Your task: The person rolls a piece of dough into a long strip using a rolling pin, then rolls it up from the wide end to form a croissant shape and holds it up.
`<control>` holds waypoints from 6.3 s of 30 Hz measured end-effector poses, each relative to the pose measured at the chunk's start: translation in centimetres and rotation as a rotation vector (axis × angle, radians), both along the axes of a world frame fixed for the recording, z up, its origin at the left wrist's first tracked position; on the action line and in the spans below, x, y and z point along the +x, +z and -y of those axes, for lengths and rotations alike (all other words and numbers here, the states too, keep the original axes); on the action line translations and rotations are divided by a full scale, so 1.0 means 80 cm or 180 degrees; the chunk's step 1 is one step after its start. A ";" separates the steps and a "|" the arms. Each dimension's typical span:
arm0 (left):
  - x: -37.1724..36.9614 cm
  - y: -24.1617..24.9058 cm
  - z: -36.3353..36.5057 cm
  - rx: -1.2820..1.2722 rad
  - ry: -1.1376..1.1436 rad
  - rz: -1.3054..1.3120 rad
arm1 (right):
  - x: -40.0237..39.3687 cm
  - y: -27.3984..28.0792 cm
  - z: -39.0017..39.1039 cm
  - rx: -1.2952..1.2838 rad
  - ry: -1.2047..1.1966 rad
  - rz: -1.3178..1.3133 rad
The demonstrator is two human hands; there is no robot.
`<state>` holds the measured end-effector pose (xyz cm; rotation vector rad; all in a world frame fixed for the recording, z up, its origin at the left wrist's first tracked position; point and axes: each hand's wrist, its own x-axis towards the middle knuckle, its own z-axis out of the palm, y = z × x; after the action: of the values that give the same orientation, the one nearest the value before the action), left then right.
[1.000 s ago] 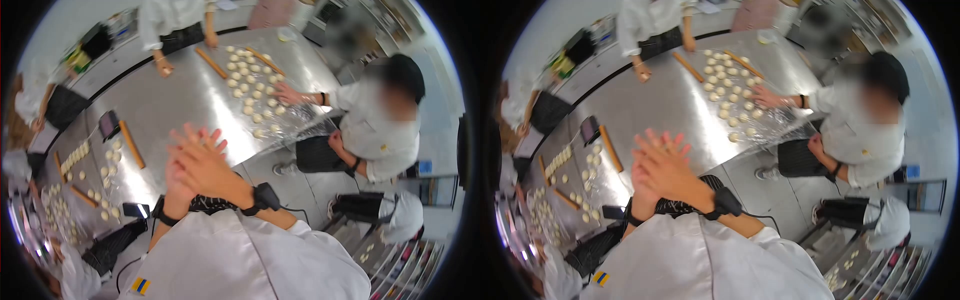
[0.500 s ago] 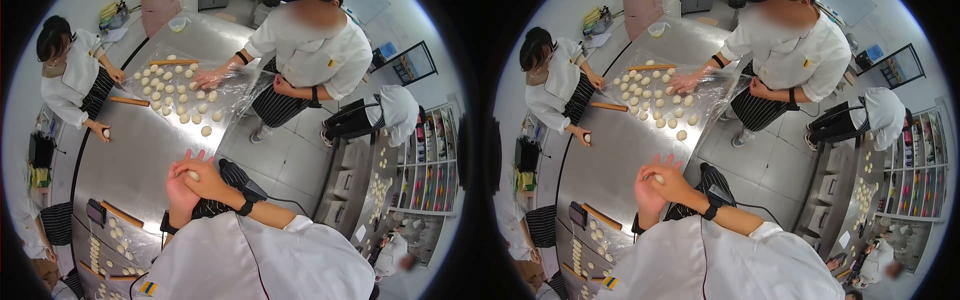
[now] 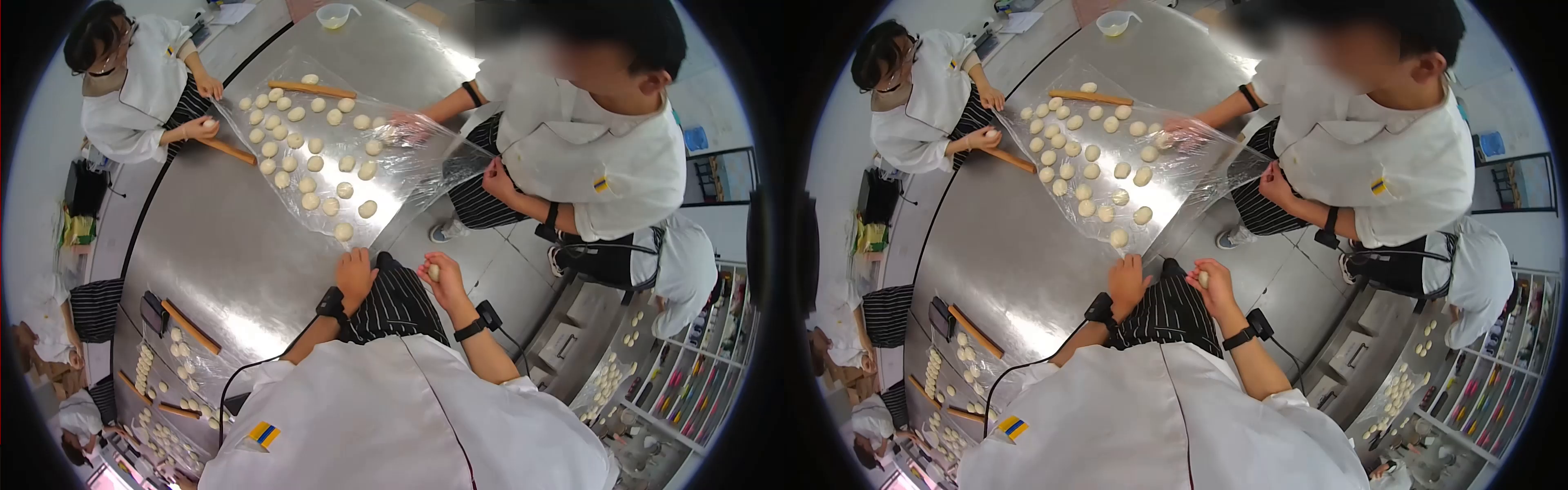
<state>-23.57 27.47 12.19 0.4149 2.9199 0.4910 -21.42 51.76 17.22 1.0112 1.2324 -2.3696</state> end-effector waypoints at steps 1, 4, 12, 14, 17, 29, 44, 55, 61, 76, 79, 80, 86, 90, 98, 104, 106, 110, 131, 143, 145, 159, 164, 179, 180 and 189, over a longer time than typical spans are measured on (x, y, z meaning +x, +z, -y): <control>-0.003 -0.013 -0.005 -0.0030 0.0053 0.0034 | -0.001 -0.007 -0.016 0.0160 -0.0004 0.0128; -0.004 -0.053 -0.008 -0.0397 0.0111 -0.0203 | -0.004 -0.020 -0.053 0.0292 -0.0075 0.0248; -0.002 -0.055 -0.002 -0.0267 -0.0057 0.0130 | -0.031 -0.034 -0.082 0.0323 0.0058 0.0334; 0.006 -0.056 0.003 -0.0302 -0.0037 0.0156 | -0.038 -0.037 -0.076 0.0325 0.0113 0.0436; 0.005 -0.057 0.010 0.0114 -0.0010 -0.0079 | -0.042 -0.045 -0.064 0.0418 0.0303 0.0448; 0.027 -0.068 0.021 0.2399 0.0772 0.0309 | -0.005 -0.086 -0.040 0.0751 0.0911 0.0704; 0.040 0.088 0.033 0.1553 0.0499 0.0407 | -0.090 -0.161 0.080 0.2966 0.1917 -0.1386; 0.061 0.134 0.037 0.1534 0.0674 0.0627 | -0.245 -0.140 0.088 0.3816 0.1519 -0.2930; 0.067 0.133 0.035 0.1454 0.0644 0.0701 | -0.259 -0.149 0.082 0.3740 0.1607 -0.3100; 0.066 0.132 0.031 0.1561 0.0877 0.0779 | -0.271 -0.177 0.084 0.4286 0.1769 -0.3284; 0.066 0.132 0.032 0.1569 0.0859 0.0770 | -0.268 -0.186 0.085 0.4014 0.1707 -0.3116; 0.066 0.132 0.032 0.1574 0.0821 0.0796 | -0.267 -0.184 0.084 0.4147 0.1810 -0.3079; 0.068 0.130 0.032 0.1559 0.0863 0.0871 | -0.269 -0.150 0.089 0.4464 0.1774 -0.2995; 0.071 0.129 0.031 0.1585 0.0893 0.0747 | -0.285 -0.133 0.073 0.4712 0.1587 -0.3356; 0.063 0.137 0.014 0.1682 0.1011 0.0906 | -0.387 -0.125 0.064 0.4315 0.2138 -0.3349; 0.052 0.142 -0.003 0.1759 0.1002 0.0843 | -0.405 -0.122 0.055 0.3925 0.2793 -0.3067; 0.051 0.144 -0.006 0.1786 0.1011 0.0830 | -0.406 -0.119 0.053 0.3879 0.2682 -0.3161; 0.054 0.139 -0.008 0.1726 0.1028 0.0946 | -0.369 -0.105 0.071 0.4508 0.1801 -0.3537; 0.057 0.139 -0.010 0.1948 0.1063 0.0620 | -0.302 -0.115 0.148 0.3575 0.3489 -0.3518; 0.079 0.092 -0.009 0.1696 0.0849 0.0431 | -0.037 -0.199 0.065 -0.0057 0.1406 0.0156; 0.083 0.057 -0.009 0.1587 0.0818 0.0580 | 0.013 -0.189 0.038 -0.0654 0.1603 0.0531; 0.065 -0.137 -0.030 0.1691 0.1572 0.0901 | -0.102 -0.150 0.017 0.0881 0.2558 0.0484; 0.055 -0.145 -0.031 0.1980 0.2225 0.1429 | -0.133 -0.177 0.032 0.0710 0.2593 0.0417; 0.059 -0.101 -0.022 0.7610 0.4026 0.2529 | -0.138 -0.164 0.054 0.0665 0.2064 0.0537; 0.059 -0.101 -0.024 0.7825 0.4158 0.2427 | -0.140 -0.158 0.054 0.0673 0.2062 0.0527; 0.037 -0.129 -0.042 0.8421 0.4485 0.1607 | -0.207 -0.165 0.009 0.0380 0.1381 0.0494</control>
<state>-20.63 30.79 1.91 -1.2979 -0.1321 2.9252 -37.96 51.02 4.01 0.8390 1.3831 -1.8739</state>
